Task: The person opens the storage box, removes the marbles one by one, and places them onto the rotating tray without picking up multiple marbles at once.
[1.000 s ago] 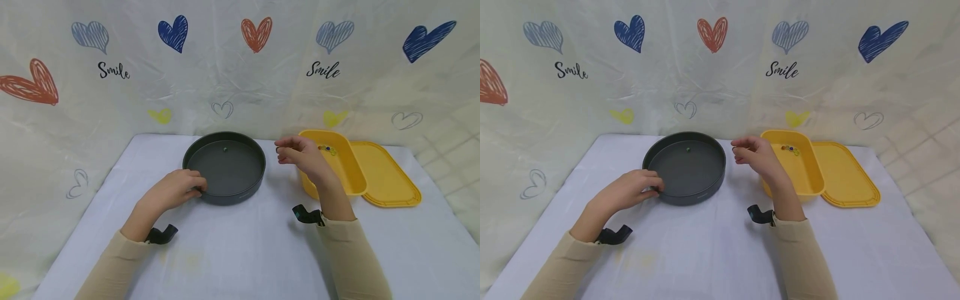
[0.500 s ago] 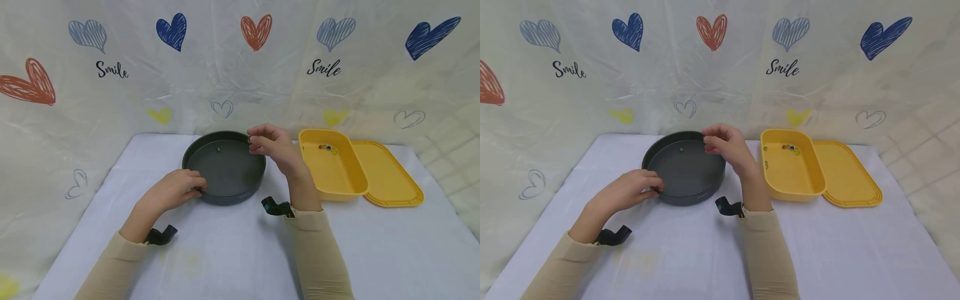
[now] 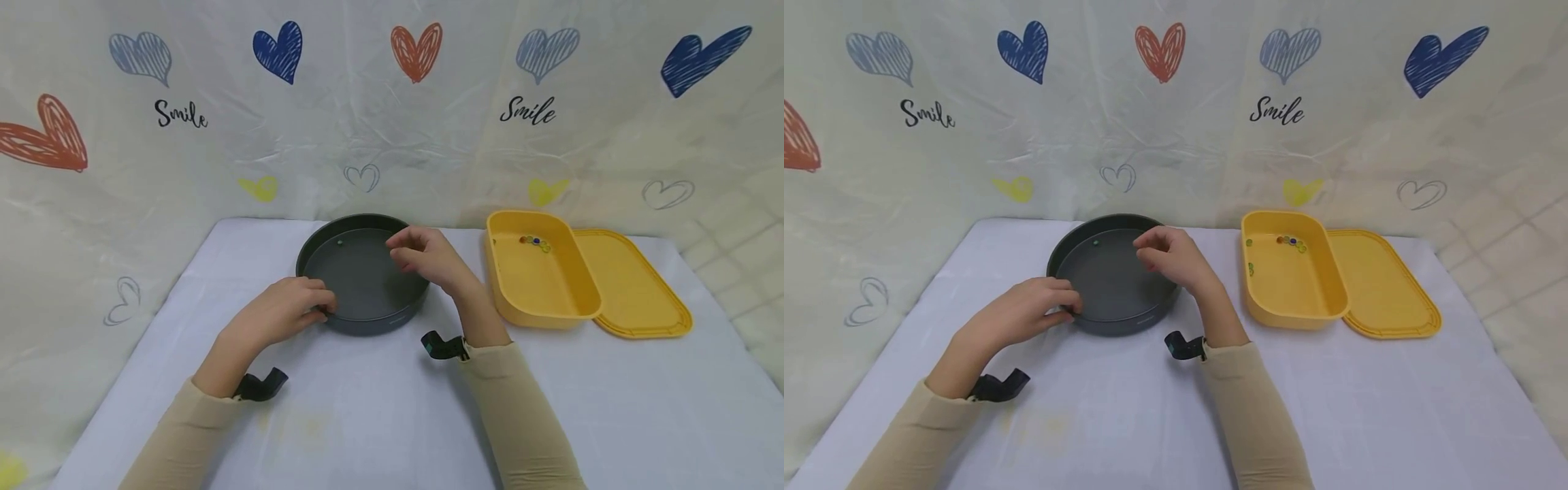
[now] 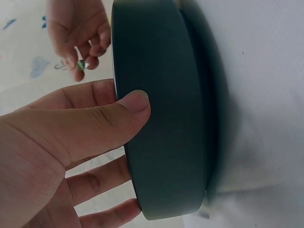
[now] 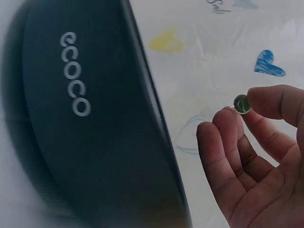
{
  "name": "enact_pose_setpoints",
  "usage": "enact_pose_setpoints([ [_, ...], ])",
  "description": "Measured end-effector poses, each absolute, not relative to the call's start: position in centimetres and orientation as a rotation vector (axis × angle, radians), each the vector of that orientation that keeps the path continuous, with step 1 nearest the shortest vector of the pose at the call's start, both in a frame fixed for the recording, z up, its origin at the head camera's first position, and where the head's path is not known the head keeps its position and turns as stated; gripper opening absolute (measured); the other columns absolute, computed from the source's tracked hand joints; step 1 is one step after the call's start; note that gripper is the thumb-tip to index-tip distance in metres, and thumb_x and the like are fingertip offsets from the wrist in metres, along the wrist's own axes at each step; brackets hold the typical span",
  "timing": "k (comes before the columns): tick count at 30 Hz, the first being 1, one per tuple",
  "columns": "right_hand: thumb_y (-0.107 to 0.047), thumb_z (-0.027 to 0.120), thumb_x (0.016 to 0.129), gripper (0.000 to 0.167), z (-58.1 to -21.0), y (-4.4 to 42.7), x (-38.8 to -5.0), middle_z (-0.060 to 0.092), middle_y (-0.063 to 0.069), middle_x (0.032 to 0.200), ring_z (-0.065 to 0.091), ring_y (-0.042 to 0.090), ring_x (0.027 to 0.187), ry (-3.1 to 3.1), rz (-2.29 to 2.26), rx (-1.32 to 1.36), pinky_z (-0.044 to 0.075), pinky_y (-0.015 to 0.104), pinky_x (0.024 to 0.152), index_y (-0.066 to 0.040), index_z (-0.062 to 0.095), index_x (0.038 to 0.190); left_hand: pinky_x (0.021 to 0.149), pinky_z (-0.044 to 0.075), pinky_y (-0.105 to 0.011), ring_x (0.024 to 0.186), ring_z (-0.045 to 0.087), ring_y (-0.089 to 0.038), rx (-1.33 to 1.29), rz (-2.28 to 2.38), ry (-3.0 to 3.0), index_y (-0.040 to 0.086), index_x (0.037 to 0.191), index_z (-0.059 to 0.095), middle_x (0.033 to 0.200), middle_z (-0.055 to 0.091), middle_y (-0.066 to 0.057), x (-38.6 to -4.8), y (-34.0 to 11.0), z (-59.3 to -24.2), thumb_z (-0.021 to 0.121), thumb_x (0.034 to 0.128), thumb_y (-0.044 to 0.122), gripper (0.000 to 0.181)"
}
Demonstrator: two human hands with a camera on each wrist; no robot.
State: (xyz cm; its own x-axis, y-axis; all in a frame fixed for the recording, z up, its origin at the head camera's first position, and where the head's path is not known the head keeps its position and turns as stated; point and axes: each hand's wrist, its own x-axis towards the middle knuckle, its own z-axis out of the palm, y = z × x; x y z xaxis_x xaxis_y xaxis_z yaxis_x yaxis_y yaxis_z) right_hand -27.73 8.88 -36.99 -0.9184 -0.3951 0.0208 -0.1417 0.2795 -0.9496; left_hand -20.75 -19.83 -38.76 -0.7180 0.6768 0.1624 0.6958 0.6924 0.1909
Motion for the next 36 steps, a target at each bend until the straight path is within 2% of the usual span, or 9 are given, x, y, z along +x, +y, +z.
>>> enact_pose_setpoints([
  [8,-0.011,0.062,0.093,0.018,-38.1,7.8,-27.7,0.068,0.008,0.104,0.063,0.023,0.087,2.401,-1.506,-0.615,0.058,0.034,0.078,-0.008,0.069,0.109,0.076,0.053,-0.031,0.082,0.063,-0.010,-1.150,-0.368,-2.817,0.024,0.089,0.071,0.089,0.065,0.011,-20.8,-19.8,-38.7,0.083,0.0797,0.008,0.022],
  [14,-0.014,0.063,0.092,0.021,-38.5,7.1,-27.6,0.069,0.005,0.091,0.061,0.020,0.075,2.501,-1.273,-0.681,0.053,0.032,0.067,-0.007,0.071,0.110,0.076,0.053,-0.030,0.082,0.063,-0.010,-1.147,-0.373,-2.825,0.023,0.089,0.071,0.089,0.065,0.011,-20.8,-19.8,-38.6,0.083,0.0799,0.008,0.021],
  [21,-0.014,0.063,0.091,0.018,-39.2,6.4,-27.6,0.071,-0.005,0.090,0.063,0.011,0.082,2.596,-1.007,-0.761,0.051,0.028,0.075,-0.011,0.073,0.105,0.075,0.053,-0.030,0.081,0.063,-0.010,-1.149,-0.382,-2.827,0.024,0.088,0.071,0.088,0.065,0.011,-20.8,-19.7,-38.6,0.083,0.0799,0.008,0.022],
  [28,-0.015,0.067,0.092,0.009,-39.1,6.0,-27.3,0.071,-0.005,0.088,0.063,0.011,0.081,2.628,-0.866,-0.780,0.051,0.030,0.076,-0.016,0.073,0.100,0.075,0.052,-0.030,0.080,0.062,-0.009,-1.153,-0.388,-2.815,0.024,0.088,0.071,0.087,0.064,0.012,-20.8,-19.7,-38.7,0.082,0.0801,0.007,0.022],
  [36,-0.018,0.068,0.093,0.007,-39.5,5.6,-27.1,0.069,-0.006,0.087,0.063,0.012,0.081,2.663,-0.758,-0.742,0.051,0.032,0.076,-0.019,0.072,0.099,0.075,0.052,-0.031,0.080,0.062,-0.009,-1.158,-0.383,-2.810,0.022,0.088,0.071,0.087,0.064,0.012,-20.8,-19.7,-38.7,0.083,0.0797,0.009,0.020],
])
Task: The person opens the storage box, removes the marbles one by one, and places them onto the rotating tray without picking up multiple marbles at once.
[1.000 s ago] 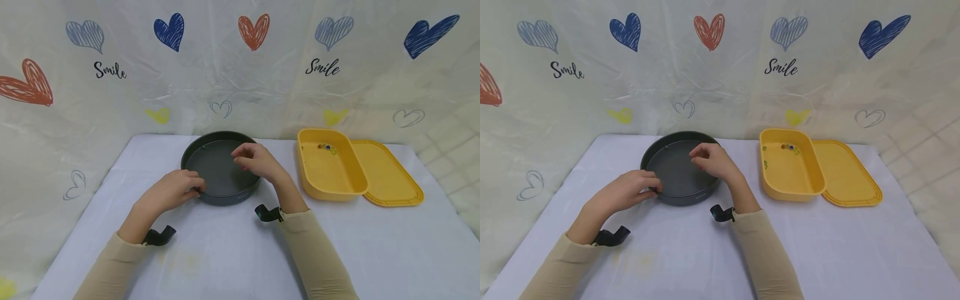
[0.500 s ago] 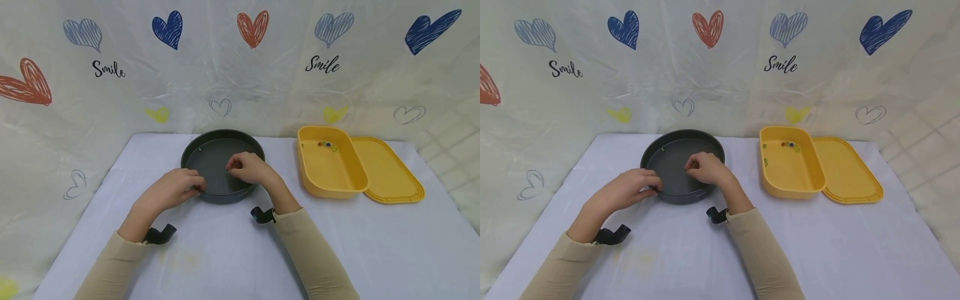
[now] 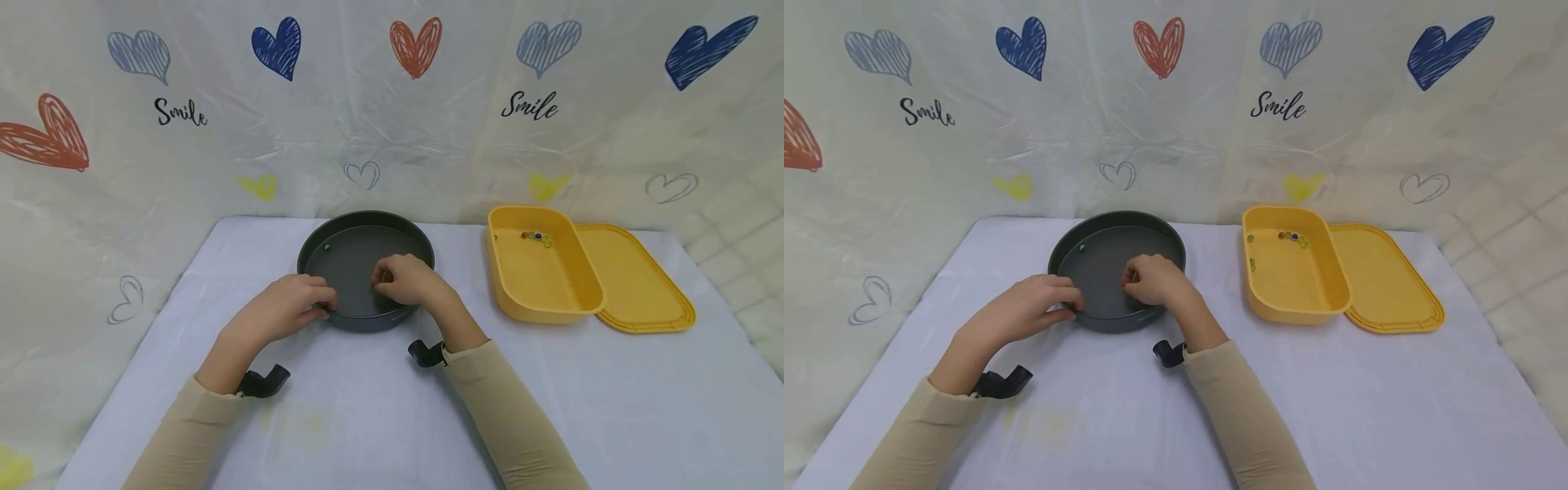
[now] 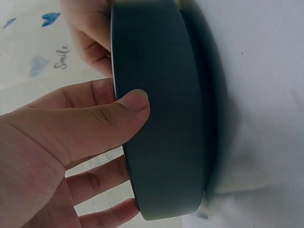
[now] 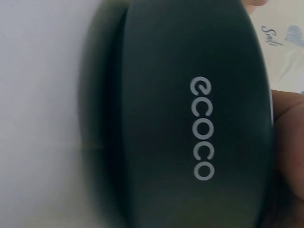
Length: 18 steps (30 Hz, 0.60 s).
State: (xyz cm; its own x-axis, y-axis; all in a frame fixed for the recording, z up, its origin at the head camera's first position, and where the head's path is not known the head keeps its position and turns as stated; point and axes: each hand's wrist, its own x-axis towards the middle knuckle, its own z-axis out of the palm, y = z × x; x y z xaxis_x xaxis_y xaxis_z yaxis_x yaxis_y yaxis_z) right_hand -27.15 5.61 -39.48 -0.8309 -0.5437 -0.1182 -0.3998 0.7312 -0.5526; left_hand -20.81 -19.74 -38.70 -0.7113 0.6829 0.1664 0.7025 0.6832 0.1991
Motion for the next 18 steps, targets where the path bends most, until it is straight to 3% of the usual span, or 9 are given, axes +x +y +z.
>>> enact_pose_setpoints([
  [18,-0.022,0.069,0.093,0.006,-39.62,5.24,-26.78,0.068,-0.006,0.085,0.062,0.013,0.078,2.717,-0.683,-0.720,0.050,0.031,0.072,-0.022,0.071,0.098,0.075,0.053,-0.030,0.081,0.063,-0.010,-1.149,-0.400,-2.837,0.024,0.089,0.071,0.088,0.064,0.012,-20.72,-19.72,-38.59,0.083,0.0800,0.009,0.021],
])
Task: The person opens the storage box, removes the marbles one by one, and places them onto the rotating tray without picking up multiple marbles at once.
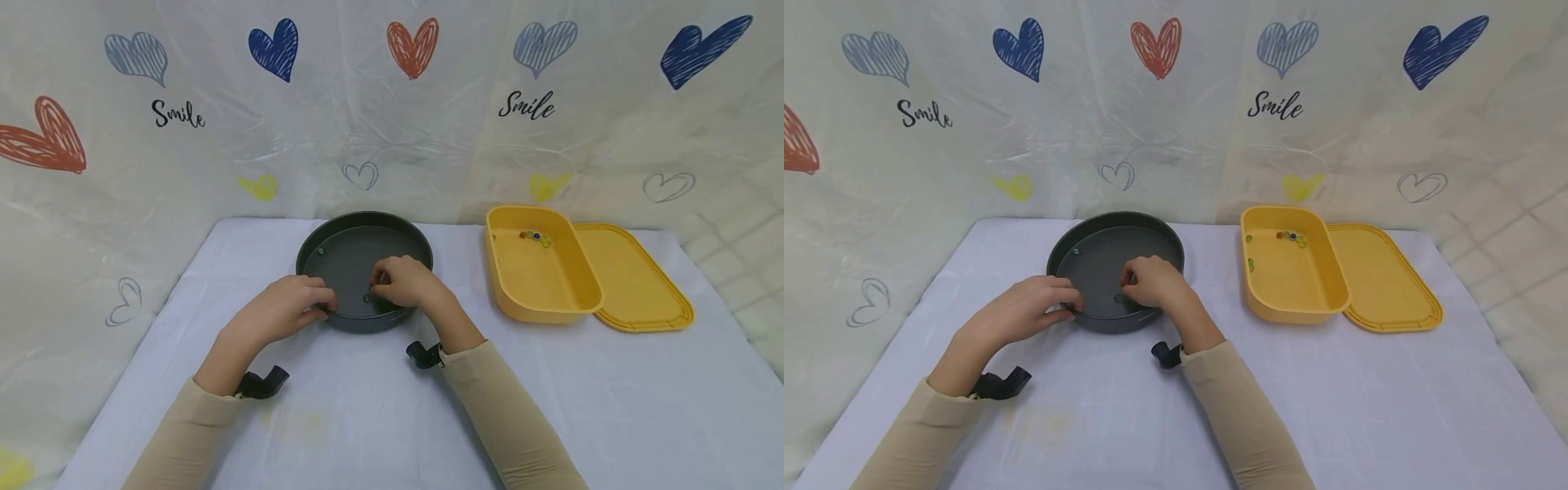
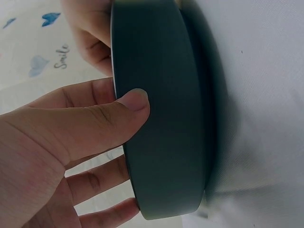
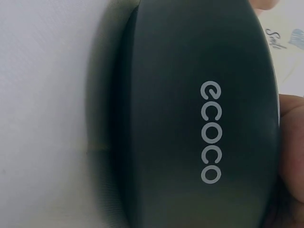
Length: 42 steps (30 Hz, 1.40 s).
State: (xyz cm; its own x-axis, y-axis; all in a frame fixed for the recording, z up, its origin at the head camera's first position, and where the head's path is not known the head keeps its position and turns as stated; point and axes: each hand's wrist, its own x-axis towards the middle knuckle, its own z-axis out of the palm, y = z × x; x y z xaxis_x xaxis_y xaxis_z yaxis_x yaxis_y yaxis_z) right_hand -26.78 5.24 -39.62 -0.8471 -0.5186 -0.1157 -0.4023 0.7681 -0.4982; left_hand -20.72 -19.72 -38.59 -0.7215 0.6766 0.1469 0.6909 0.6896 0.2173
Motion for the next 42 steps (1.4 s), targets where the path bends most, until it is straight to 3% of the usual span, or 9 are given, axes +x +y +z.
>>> enact_pose_setpoints([
  [10,-0.025,0.069,0.094,0.011,-39.5,5.5,-26.9,0.070,-0.006,0.089,0.063,0.011,0.078,2.696,-0.824,-0.750,0.052,0.031,0.071,-0.019,0.072,0.103,0.076,0.053,-0.030,0.082,0.064,-0.010,-1.129,-0.411,-2.856,0.025,0.090,0.071,0.089,0.064,0.012,-20.6,-19.8,-38.8,0.084,0.0798,0.009,0.022],
  [15,-0.025,0.067,0.095,0.020,-37.9,7.0,-27.4,0.070,-0.004,0.096,0.063,0.014,0.088,2.677,-1.087,-0.800,0.053,0.034,0.080,-0.013,0.071,0.111,0.078,0.054,-0.031,0.085,0.065,-0.010,-1.103,-0.425,-2.868,0.024,0.092,0.074,0.092,0.066,0.012,-20.5,-20.2,-38.7,0.083,0.0802,0.008,0.022],
  [24,-0.034,0.063,0.098,0.028,-35.9,15.7,-27.5,0.068,0.006,0.110,0.063,0.024,0.094,2.841,-1.275,-0.417,0.054,0.040,0.082,-0.015,0.066,0.118,0.077,0.054,-0.030,0.086,0.064,-0.012,-1.149,-0.406,-2.817,0.022,0.091,0.077,0.091,0.065,0.011,-20.5,-20.3,-38.2,0.084,0.0790,0.008,0.020],
  [30,-0.041,0.059,0.099,0.038,-35.8,20.8,-27.2,0.062,0.010,0.122,0.057,0.029,0.108,2.871,-1.152,-0.161,0.050,0.045,0.090,-0.014,0.062,0.126,0.076,0.054,-0.030,0.085,0.065,-0.012,-1.151,-0.427,-2.806,0.022,0.091,0.077,0.091,0.066,0.011,-20.6,-20.2,-37.9,0.083,0.0789,0.006,0.021],
  [42,-0.024,0.058,0.098,0.031,-36.3,23.4,-27.6,0.062,0.020,0.124,0.055,0.038,0.112,2.904,-0.933,-0.062,0.050,0.052,0.091,-0.008,0.061,0.125,0.075,0.054,-0.029,0.086,0.064,-0.011,-1.121,-0.456,-2.845,0.022,0.091,0.076,0.091,0.064,0.013,-20.5,-20.3,-38.0,0.082,0.0806,0.007,0.020],
])
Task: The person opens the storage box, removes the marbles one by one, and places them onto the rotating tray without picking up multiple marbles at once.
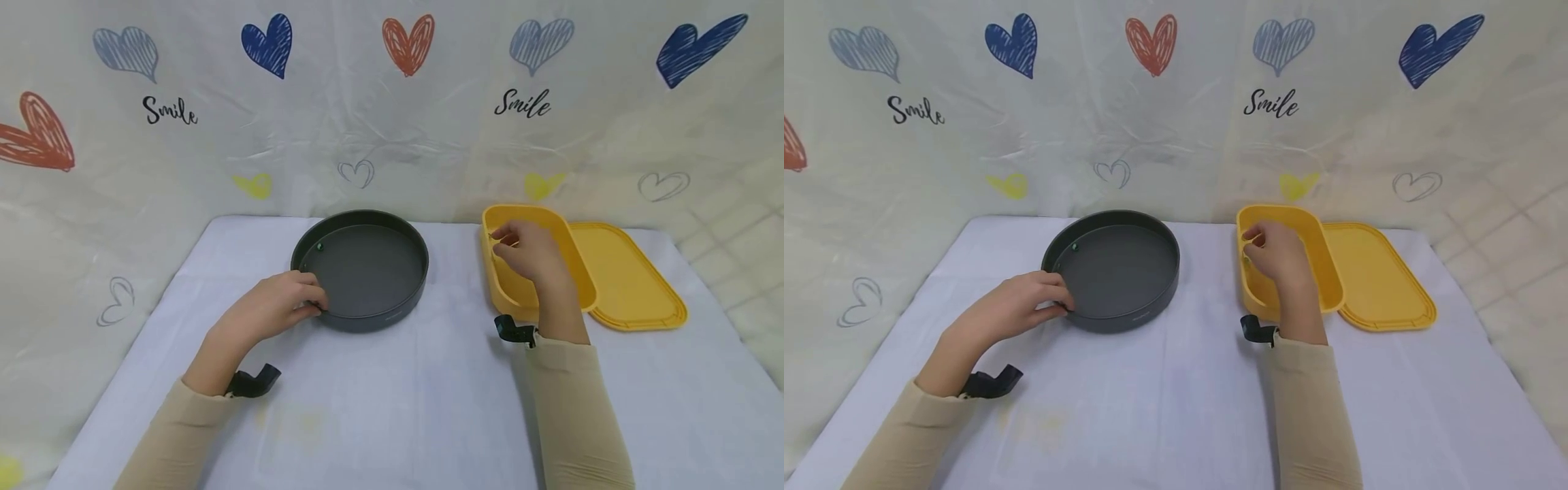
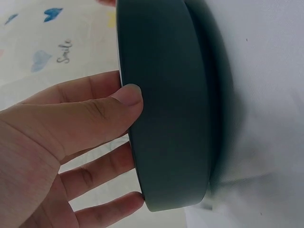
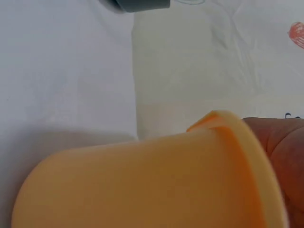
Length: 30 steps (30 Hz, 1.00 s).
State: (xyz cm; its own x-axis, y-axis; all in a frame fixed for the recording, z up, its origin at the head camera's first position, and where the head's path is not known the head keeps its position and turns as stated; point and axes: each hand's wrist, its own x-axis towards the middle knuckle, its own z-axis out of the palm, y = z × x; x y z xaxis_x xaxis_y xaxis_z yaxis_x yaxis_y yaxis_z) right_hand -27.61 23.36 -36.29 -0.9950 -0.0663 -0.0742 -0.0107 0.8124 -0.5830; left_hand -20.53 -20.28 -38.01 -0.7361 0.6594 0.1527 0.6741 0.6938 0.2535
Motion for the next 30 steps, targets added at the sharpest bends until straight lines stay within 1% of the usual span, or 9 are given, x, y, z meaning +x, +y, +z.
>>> enact_pose_setpoints([
  [4,-0.024,0.058,0.098,0.033,-36.4,23.3,-27.6,0.060,0.023,0.126,0.054,0.041,0.114,2.880,-0.832,-0.070,0.049,0.054,0.093,-0.007,0.061,0.127,0.075,0.054,-0.029,0.085,0.064,-0.011,-1.118,-0.466,-2.839,0.022,0.091,0.076,0.091,0.064,0.013,-20.4,-20.3,-38.0,0.083,0.0804,0.007,0.020],
  [11,-0.022,0.054,0.100,0.033,-36.8,23.3,-27.7,0.055,0.023,0.130,0.049,0.040,0.116,2.801,-0.771,-0.035,0.048,0.054,0.097,-0.008,0.057,0.130,0.074,0.054,-0.029,0.085,0.064,-0.011,-1.119,-0.463,-2.826,0.023,0.090,0.075,0.090,0.064,0.013,-20.4,-20.4,-38.0,0.082,0.0804,0.006,0.021],
  [20,-0.019,0.050,0.101,0.036,-37.4,23.5,-28.0,0.054,0.027,0.131,0.051,0.043,0.118,2.759,-0.664,-0.066,0.047,0.056,0.100,-0.004,0.055,0.134,0.076,0.054,-0.029,0.086,0.064,-0.013,-1.132,-0.450,-2.823,0.023,0.091,0.075,0.091,0.064,0.012,-20.5,-20.4,-38.1,0.082,0.0808,0.007,0.020],
  [26,-0.016,0.048,0.101,0.035,-37.9,23.4,-28.3,0.056,0.027,0.128,0.052,0.042,0.116,2.759,-0.613,-0.089,0.045,0.057,0.101,-0.003,0.055,0.133,0.076,0.054,-0.029,0.086,0.064,-0.012,-1.132,-0.447,-2.822,0.023,0.091,0.075,0.091,0.064,0.013,-20.6,-20.4,-38.2,0.082,0.0811,0.007,0.020],
  [30,-0.013,0.049,0.100,0.036,-38.1,23.4,-28.4,0.057,0.026,0.126,0.052,0.040,0.112,2.750,-0.621,-0.079,0.046,0.056,0.100,-0.003,0.055,0.133,0.076,0.054,-0.029,0.086,0.064,-0.012,-1.134,-0.448,-2.825,0.023,0.091,0.075,0.091,0.064,0.012,-20.5,-20.4,-38.1,0.082,0.0813,0.007,0.020],
])
